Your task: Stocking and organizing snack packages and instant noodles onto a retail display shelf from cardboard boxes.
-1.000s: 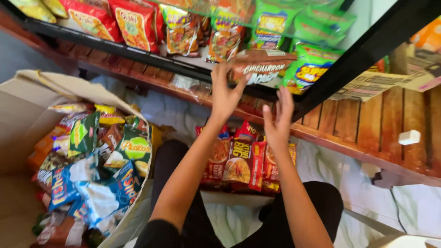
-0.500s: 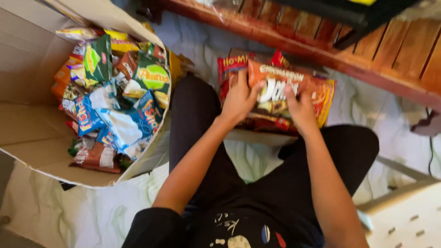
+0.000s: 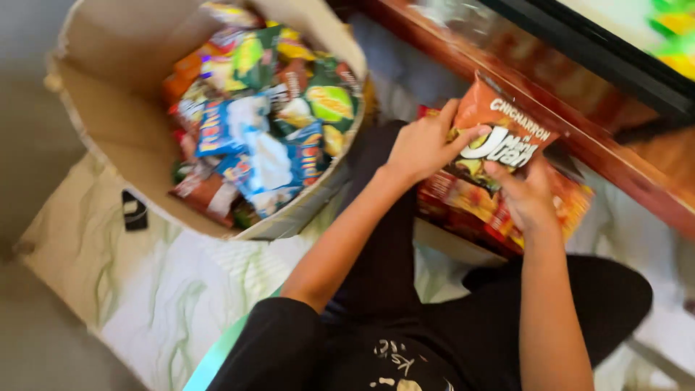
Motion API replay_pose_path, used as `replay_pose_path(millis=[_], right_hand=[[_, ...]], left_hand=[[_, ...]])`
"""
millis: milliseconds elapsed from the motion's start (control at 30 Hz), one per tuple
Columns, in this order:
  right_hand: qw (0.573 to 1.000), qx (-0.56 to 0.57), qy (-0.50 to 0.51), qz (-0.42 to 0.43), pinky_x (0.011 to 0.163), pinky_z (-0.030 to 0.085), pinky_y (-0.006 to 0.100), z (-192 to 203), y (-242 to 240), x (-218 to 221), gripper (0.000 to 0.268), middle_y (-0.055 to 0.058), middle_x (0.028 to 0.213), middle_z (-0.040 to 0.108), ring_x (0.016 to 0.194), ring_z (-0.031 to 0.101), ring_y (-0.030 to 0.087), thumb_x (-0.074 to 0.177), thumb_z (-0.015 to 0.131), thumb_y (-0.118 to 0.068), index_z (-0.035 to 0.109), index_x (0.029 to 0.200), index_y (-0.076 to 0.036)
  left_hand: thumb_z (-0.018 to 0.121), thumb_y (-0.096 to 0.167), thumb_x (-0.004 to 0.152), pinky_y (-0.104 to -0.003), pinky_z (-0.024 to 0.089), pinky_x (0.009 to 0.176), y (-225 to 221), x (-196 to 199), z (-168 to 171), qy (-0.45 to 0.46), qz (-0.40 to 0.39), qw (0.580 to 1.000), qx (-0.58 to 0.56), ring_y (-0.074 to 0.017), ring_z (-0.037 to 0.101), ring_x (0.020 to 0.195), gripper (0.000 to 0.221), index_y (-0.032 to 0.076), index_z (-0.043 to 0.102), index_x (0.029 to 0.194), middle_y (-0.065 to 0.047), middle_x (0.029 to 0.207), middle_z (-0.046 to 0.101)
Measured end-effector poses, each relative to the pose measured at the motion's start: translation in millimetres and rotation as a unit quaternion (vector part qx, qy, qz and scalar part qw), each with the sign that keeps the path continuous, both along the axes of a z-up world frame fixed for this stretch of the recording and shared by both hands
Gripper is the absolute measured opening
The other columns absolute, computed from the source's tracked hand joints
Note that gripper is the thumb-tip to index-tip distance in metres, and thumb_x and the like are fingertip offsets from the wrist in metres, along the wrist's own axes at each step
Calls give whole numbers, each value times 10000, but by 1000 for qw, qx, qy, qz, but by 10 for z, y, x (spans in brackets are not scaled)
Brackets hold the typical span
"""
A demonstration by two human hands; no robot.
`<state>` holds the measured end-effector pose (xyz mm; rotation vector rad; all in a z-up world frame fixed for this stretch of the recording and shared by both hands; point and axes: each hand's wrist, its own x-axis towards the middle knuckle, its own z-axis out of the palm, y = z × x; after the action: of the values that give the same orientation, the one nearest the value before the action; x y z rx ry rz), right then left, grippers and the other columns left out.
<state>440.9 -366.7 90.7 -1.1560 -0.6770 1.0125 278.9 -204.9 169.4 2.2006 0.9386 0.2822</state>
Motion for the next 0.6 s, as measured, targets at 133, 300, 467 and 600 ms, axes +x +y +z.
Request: replay_pose_path(millis=[133,300,467,600], right_hand=[[997,63,-39,25,1256,421,386,471,965,-710,870,82,1547,512,1445,509,229,943,815,-72,297,1641,-73],[939,115,-320,-44,1207,392,430,760,1925,-1703,763,172,1596,387,1452,461,316,974,730,-44,275,1586,-60],[785,102,-607,72,1214,313,555,14,2415,-2296,570,241,1559,390,1447,386,467,889,688,-65,537,1437,-110],[700,-29,-677,227,1115,255,693,-344,2451,-2371,705,292,1558,346,1412,295,557,766,724,-140,564,1450,-79]], left_hand=[[533,675,933,-540,556,816,632,-747,-107,0,77,997,-5,-437,716,954,765,112,501,1449,-263,985,760],[541,557,992,-445,528,1000,1403,-1910,-853,-307,308,889,-142,-388,667,1175,768,32,405,1536,-271,1342,676],[677,435,1009,-523,323,1128,1507,-2403,-1951,-96,299,945,89,-502,387,1381,899,-107,228,1567,-391,1469,419],[626,237,1017,-467,376,1195,1338,-2424,-2195,-78,220,959,158,-399,555,1362,496,66,515,1470,-221,1456,598]])
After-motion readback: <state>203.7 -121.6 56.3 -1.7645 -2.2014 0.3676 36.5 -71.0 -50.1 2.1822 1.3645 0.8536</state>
